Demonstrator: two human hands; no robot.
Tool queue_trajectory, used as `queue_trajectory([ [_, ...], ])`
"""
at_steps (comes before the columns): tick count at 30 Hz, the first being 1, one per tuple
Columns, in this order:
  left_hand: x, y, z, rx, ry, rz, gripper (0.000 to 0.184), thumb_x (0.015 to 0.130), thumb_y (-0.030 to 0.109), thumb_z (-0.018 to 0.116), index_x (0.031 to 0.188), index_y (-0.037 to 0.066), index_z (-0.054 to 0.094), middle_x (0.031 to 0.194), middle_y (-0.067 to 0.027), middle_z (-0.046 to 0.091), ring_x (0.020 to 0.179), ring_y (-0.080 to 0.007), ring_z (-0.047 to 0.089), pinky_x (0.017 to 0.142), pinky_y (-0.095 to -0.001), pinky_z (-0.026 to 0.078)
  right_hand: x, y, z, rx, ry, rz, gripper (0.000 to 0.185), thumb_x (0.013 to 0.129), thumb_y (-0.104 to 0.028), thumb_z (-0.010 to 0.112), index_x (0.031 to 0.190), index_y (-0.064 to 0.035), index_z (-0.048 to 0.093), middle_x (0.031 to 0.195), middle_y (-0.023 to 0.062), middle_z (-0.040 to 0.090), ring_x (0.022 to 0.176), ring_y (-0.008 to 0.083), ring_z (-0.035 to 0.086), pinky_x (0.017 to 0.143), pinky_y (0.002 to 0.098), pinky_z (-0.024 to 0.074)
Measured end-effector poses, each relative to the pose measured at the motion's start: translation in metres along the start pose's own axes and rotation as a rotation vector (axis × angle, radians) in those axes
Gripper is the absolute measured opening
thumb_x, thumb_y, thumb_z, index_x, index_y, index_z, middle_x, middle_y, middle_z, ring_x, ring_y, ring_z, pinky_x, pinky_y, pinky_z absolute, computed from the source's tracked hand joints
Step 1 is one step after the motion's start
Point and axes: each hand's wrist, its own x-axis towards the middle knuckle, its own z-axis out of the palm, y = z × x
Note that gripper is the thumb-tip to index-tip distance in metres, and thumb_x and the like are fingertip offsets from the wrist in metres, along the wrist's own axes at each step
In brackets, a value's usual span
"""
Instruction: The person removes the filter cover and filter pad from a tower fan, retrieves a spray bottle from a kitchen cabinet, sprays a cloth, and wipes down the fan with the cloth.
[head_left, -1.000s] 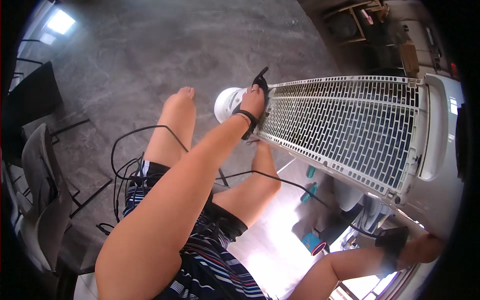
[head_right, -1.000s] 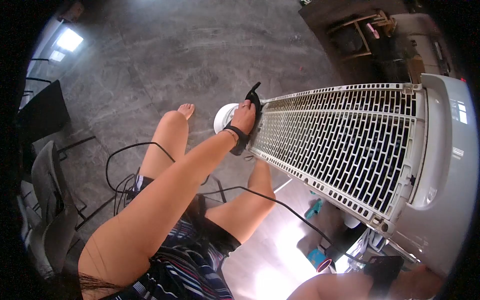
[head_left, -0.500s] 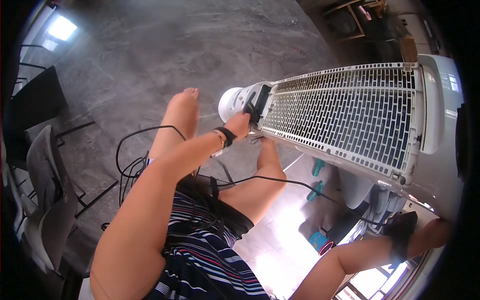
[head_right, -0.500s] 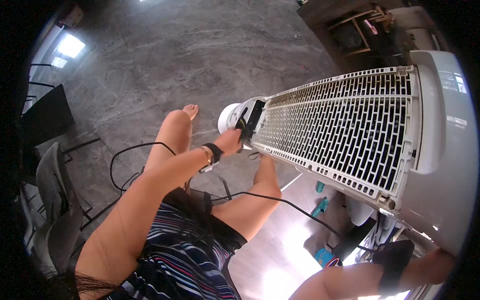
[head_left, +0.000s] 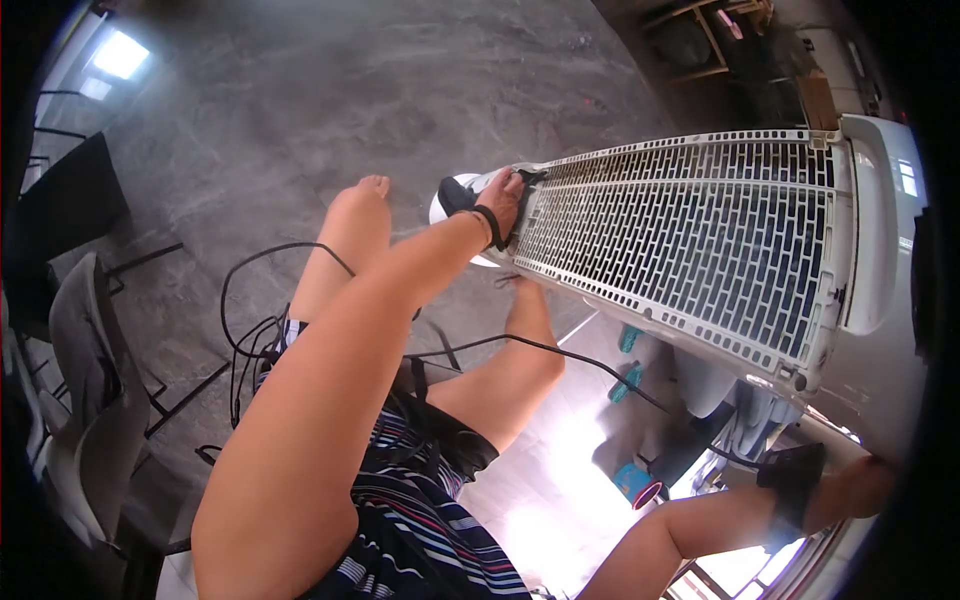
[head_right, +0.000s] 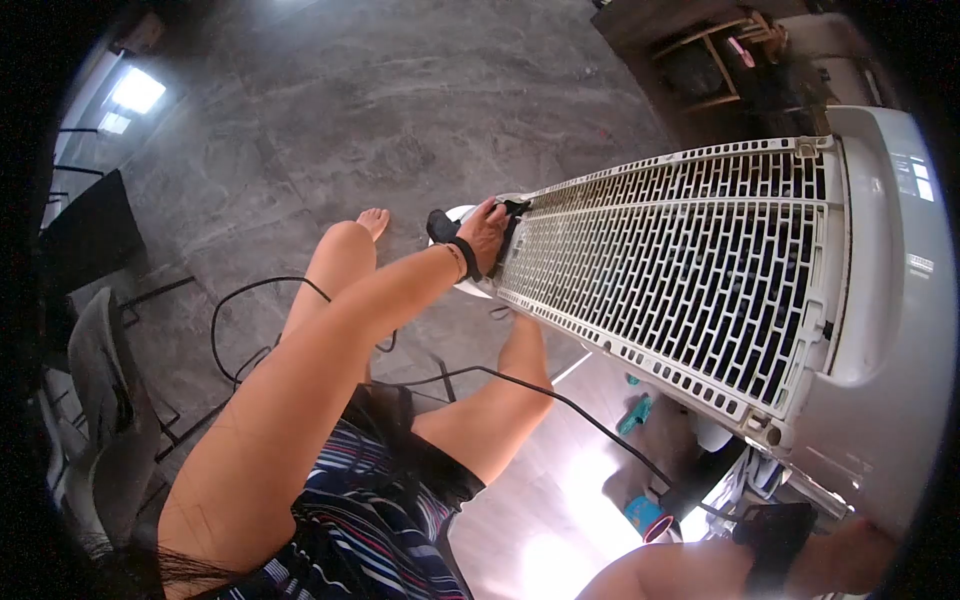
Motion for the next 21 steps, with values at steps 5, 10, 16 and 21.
queue_trajectory([
  [5, 0.032, -0.012, 0.002, 0.109, -0.116, 0.083, 0.056, 0.079, 0.049, 0.046, 0.119, 0.01, 0.054, 0.131, 0.0009, 0.042, 0.127, -0.0246, 0.021, 0.105, -0.0403, 0.009, -0.002, 0.01, 0.002, -0.042, 0.014, 0.013, 0.047, 0.08, -0.027, 0.064, 0.111, 0.0034, 0.045, 0.1, 0.0189, 0.055, 0.087, 0.0243, 0.057, 0.073, 0.0353, 0.0484],
  [10, 0.037, -0.022, 0.003, -0.025, -0.187, 0.239, 0.071, 0.067, 0.059, 0.056, 0.115, 0.008, 0.057, 0.128, 0.001, 0.046, 0.131, -0.0248, 0.012, 0.107, -0.0422, 0.0, -0.002, 0.024, 0.005, -0.065, 0.014, 0.029, 0.047, 0.08, -0.027, 0.064, 0.111, 0.0035, 0.045, 0.099, 0.0188, 0.055, 0.086, 0.0241, 0.057, 0.073, 0.0351, 0.0485],
  [16, 0.032, -0.013, 0.024, -0.178, -0.099, 0.21, 0.054, 0.066, 0.046, 0.059, 0.105, 0.009, 0.064, 0.119, -0.0027, 0.054, 0.132, -0.027, 0.012, 0.106, -0.0474, -0.004, -0.001, 0.029, 0.007, -0.064, 0.02, 0.035, 0.047, 0.08, -0.027, 0.063, 0.111, 0.0035, 0.045, 0.099, 0.0187, 0.055, 0.086, 0.0239, 0.057, 0.073, 0.035, 0.0485],
  [21, 0.013, -0.002, 0.027, -0.191, 0.057, 0.166, 0.047, 0.065, 0.043, 0.06, 0.1, 0.013, 0.067, 0.114, -0.0011, 0.057, 0.133, -0.0278, 0.011, 0.105, -0.0508, -0.004, -0.001, 0.03, 0.009, -0.044, 0.027, 0.042, 0.047, 0.08, -0.028, 0.063, 0.11, 0.0036, 0.045, 0.099, 0.0187, 0.055, 0.086, 0.0237, 0.057, 0.073, 0.0348, 0.0486],
])
